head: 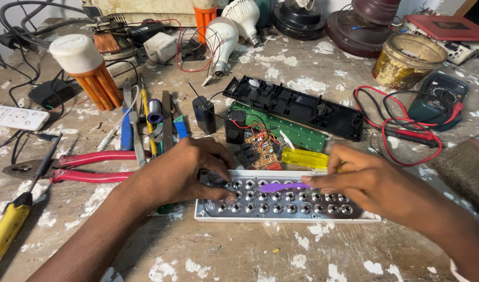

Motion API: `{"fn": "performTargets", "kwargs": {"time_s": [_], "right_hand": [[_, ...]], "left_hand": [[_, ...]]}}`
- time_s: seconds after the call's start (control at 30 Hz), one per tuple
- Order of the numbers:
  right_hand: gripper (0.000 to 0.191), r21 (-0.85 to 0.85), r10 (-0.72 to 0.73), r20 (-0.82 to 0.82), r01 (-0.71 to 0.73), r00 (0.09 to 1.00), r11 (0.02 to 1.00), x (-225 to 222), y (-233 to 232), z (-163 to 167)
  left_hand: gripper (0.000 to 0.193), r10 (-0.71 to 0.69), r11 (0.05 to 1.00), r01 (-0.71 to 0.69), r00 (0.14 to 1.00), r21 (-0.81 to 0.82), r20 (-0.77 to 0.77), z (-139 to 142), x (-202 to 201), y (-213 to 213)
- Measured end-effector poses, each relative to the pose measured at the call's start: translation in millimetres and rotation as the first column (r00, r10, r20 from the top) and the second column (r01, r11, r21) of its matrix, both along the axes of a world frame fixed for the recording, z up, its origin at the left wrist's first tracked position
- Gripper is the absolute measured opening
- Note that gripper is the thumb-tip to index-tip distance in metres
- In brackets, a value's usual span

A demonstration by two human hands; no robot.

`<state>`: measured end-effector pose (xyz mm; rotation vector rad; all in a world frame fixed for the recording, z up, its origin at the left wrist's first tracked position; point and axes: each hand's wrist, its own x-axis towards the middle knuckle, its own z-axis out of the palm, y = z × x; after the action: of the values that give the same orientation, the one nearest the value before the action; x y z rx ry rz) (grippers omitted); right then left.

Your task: The person holds a rectangular LED light reflector panel with many bulb sockets and scrubs its surface and around each socket using a toothbrush, rotating the panel to reach different areas. At the end they set the panel down and brush the white plastic frame of the light fixture.

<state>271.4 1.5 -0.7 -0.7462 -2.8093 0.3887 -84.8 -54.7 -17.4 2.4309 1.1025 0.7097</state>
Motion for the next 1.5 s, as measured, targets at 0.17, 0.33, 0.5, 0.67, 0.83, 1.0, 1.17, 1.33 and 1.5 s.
{"fn": "performTargets", "kwargs": {"time_s": [0.17, 0.33, 0.5, 0.67, 0.83, 1.0, 1.17, 1.33, 1.5], "right_hand": [[0.064, 0.047, 0.077, -0.085, -0.073, 0.993, 0.996, -6.0, 1.4, -6.5], [0.059, -0.07, -0.077, 0.071, 0.082, 0.994, 0.994, -38.4, -11.9, -12.3], [0.064, -0.064, -0.002, 0.01, 0.003, 1.0, 0.998, -43.7, -14.2, -4.5], [0.062, -0.068, 0.036, -0.021, -0.037, 0.999, 0.997, -22.5, -4.7, 3.4], [0.064, -0.065, 0.029, -0.001, -0.029, 1.0, 0.997, -23.0, -5.2, 2.8], [0.052, 0.032, 0.123, -0.121, -0.12, 0.985, 0.992, -58.1, -12.6, -15.7], [0.054, 0.006, 0.097, -0.097, -0.096, 0.991, 0.995, -64.4, -12.0, -18.4], [0.063, -0.083, 0.15, -0.109, -0.159, 0.983, 0.984, -45.4, -1.0, -19.5], [0.067, -0.117, 0.076, 0.016, -0.074, 0.997, 0.99, -2.6, 14.5, -27.3]], "left_hand": [[0.029, -0.036, 0.999, 0.036, 0.999, 0.026, -0.011, -0.9, -2.1, 0.6], [0.029, -0.02, 1.0, 0.02, 0.999, 0.007, -0.033, 0.0, -3.6, -0.3], [0.032, -0.022, 0.999, 0.02, 0.998, -0.028, -0.061, -0.3, -5.7, -0.7], [0.031, -0.084, 0.996, 0.082, 0.995, -0.035, -0.045, 1.3, -17.1, 3.6], [0.021, -0.086, 0.993, 0.085, 0.996, -0.087, -0.016, -0.2, -21.4, 7.1], [0.018, -0.078, 0.994, 0.077, 0.997, -0.071, -0.006, -0.9, -19.5, 6.3], [0.016, -0.071, 0.995, 0.069, 0.997, -0.077, -0.027, 2.5, -18.0, 5.0], [0.019, -0.056, 0.996, 0.052, 0.997, -0.075, -0.053, 6.6, -17.2, 3.4], [0.012, -0.07, 0.997, 0.068, 0.996, -0.045, -0.062, 7.4, -15.7, 2.3]]}}
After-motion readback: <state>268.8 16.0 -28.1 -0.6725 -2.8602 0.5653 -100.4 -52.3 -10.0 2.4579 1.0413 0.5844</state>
